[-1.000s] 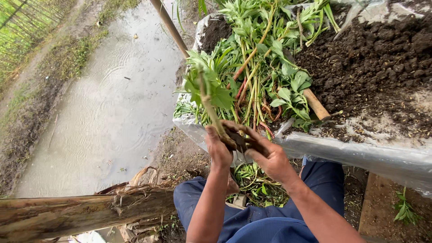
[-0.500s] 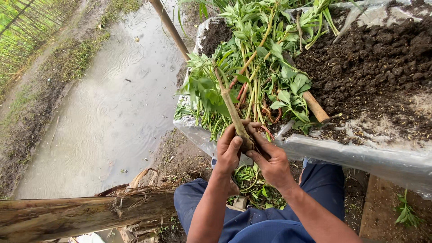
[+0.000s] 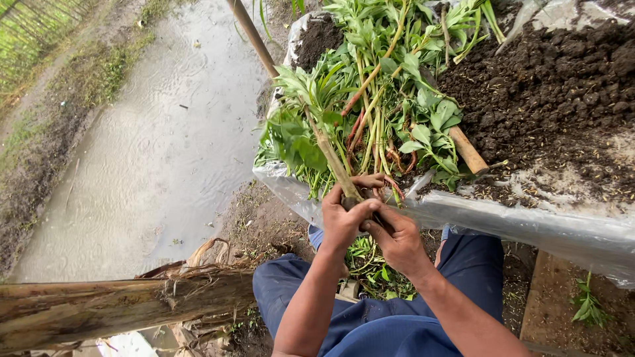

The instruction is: The person prepares plant cuttings by hand, applying soil to the base of individual stems and wrapping them in clear plastic film.

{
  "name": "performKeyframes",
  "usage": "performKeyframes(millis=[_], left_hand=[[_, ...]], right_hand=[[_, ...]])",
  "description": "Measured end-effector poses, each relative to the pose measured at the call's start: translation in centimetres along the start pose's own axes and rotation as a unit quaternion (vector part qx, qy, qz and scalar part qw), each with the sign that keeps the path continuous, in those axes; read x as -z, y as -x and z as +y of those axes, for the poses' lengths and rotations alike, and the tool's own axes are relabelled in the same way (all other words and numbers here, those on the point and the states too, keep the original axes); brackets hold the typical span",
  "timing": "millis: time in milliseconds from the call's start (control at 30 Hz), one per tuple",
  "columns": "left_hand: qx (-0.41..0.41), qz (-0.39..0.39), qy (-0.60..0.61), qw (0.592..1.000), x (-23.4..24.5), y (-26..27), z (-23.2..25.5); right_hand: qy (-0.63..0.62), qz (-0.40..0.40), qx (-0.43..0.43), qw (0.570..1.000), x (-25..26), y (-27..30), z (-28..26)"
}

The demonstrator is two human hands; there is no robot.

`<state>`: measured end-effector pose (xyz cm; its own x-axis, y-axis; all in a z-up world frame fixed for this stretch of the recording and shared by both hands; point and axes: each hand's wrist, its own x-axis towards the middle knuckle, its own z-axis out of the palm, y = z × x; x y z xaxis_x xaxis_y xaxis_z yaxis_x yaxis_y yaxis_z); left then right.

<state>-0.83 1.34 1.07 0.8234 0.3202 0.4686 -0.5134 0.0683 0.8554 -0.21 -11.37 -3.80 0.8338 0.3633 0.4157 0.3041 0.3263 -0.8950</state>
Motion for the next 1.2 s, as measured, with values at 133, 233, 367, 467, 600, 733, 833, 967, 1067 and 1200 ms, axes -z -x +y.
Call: performKeyframes(millis=[133, 233, 367, 467, 600, 733, 833, 967, 1067, 1200], left_hand=[[0.043, 0.018, -0.016, 0.999, 0.7, 1.3, -0.2], [0.023, 0.052, -0.048, 0.997, 0.9, 1.6, 0.5], [0.029, 0.084, -0.030, 0.996, 0.9, 2.3, 0.3], [0.019, 0.094, -0.044, 0.994, 0.7, 2.4, 0.7], [0.016, 0.071, -0.070, 0.995, 0.4, 2.0, 0.8], [0.012, 0.108, -0.040, 0.993, 0.7, 2.6, 0.1], [0.054, 0.182, -0.067, 0.980, 1.8, 2.7, -1.1], [0.093, 0.223, -0.052, 0.969, 3.2, 3.5, 0.3], [0.100, 0.177, -0.107, 0.973, 4.3, 4.3, 0.9], [0.132, 0.187, -0.094, 0.969, 3.7, 5.1, 0.3]], right_hand=[[-0.004, -0.025, 0.004, 1.000, -0.5, -0.3, -2.9], [-0.016, -0.045, -0.002, 0.999, -0.1, 0.3, 0.6], [0.008, -0.047, 0.000, 0.999, -0.8, -0.6, -0.7], [0.041, -0.047, 0.011, 0.998, -0.8, 0.0, 0.8], [0.018, -0.045, -0.006, 0.999, -0.8, 0.4, 1.3], [0.088, -0.070, -0.009, 0.994, -0.5, 0.0, -1.4], [0.182, -0.080, 0.016, 0.980, 1.0, -1.5, -5.1], [0.333, -0.012, 0.112, 0.936, 9.6, -4.2, -4.2], [0.488, 0.063, 0.186, 0.851, 16.8, -9.3, -6.1], [0.618, 0.031, -0.098, 0.779, 25.9, -13.9, -2.2]])
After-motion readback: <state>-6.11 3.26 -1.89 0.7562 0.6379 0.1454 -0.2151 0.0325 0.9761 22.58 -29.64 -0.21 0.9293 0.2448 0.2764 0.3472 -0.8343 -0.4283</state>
